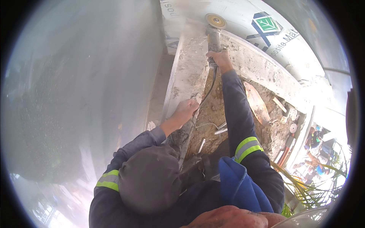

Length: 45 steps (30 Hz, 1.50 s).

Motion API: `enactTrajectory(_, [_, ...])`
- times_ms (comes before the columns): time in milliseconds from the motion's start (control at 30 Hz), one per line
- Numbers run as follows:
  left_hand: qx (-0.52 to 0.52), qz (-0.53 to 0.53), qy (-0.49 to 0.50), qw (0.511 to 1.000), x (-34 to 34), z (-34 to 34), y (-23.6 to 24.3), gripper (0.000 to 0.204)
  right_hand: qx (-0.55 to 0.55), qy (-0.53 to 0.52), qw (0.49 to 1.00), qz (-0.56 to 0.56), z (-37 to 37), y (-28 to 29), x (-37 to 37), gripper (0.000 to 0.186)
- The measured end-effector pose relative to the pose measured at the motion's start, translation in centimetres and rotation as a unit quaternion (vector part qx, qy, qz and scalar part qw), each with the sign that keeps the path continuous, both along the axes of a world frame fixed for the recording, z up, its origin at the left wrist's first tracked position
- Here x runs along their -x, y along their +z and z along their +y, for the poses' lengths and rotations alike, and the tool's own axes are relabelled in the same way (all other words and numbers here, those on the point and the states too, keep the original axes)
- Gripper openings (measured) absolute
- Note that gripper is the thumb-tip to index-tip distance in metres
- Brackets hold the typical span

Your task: The person uses an angle grinder to cut and smooth the edges of a concrete structure. They hold the tool with both hands and move it along the vertical and horizontal edges, generating dust.

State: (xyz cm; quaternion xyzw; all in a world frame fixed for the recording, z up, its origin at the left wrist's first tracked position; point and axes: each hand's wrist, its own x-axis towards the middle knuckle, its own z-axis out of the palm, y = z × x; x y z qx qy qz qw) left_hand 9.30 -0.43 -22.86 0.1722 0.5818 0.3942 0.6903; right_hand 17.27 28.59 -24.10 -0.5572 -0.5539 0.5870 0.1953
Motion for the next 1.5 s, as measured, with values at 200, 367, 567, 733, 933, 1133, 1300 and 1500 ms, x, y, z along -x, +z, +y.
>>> enactTrajectory(200, [0.001, 0.063, -0.002, 0.998, 0.2, -1.3, 0.3, 0.038, 0.04, -0.009, 0.998, 0.054, 0.1, -0.9, 2.1, 0.028])
enactTrajectory(367, [-0.016, 0.088, -0.014, 0.996, -0.8, -0.6, 1.4, 0.039, -0.032, 0.005, 0.997, 0.069, 0.7, -2.6, 5.4, 0.034])
enactTrajectory(567, [-0.117, 0.224, -0.084, 0.964, -1.2, 1.9, 3.3, 0.038, -0.179, 0.128, 0.975, -0.011, 3.7, -6.2, 1.2, 0.043])
enactTrajectory(733, [-0.185, 0.137, -0.302, 0.925, 4.6, 3.1, 24.4, 0.033, -0.026, 0.021, 0.999, -0.022, -3.8, 4.6, 2.3, 0.043])
enactTrajectory(933, [-0.257, 0.013, -0.113, 0.96, -3.5, 3.7, 41.0, 0.036, -0.039, 0.095, 0.975, -0.196, -0.8, 17.3, -8.2, 0.049])
enactTrajectory(1133, [-0.046, -0.044, -0.041, 0.997, -6.4, 3.5, 46.3, 0.04, -0.031, 0.179, 0.941, -0.287, 1.6, 25.3, -10.4, 0.054])
enactTrajectory(1300, [0.031, -0.035, -0.076, 0.996, -4.7, 4.7, 47.9, 0.042, -0.001, 0.17, 0.945, -0.28, 3.4, 21.2, -11.5, 0.054])
enactTrajectory(1500, [0.018, -0.04, 0.054, 0.998, -9.7, 8.5, 40.6, 0.046, 0.005, 0.214, 0.946, -0.243, 6.8, 11.3, -11.0, 0.049])
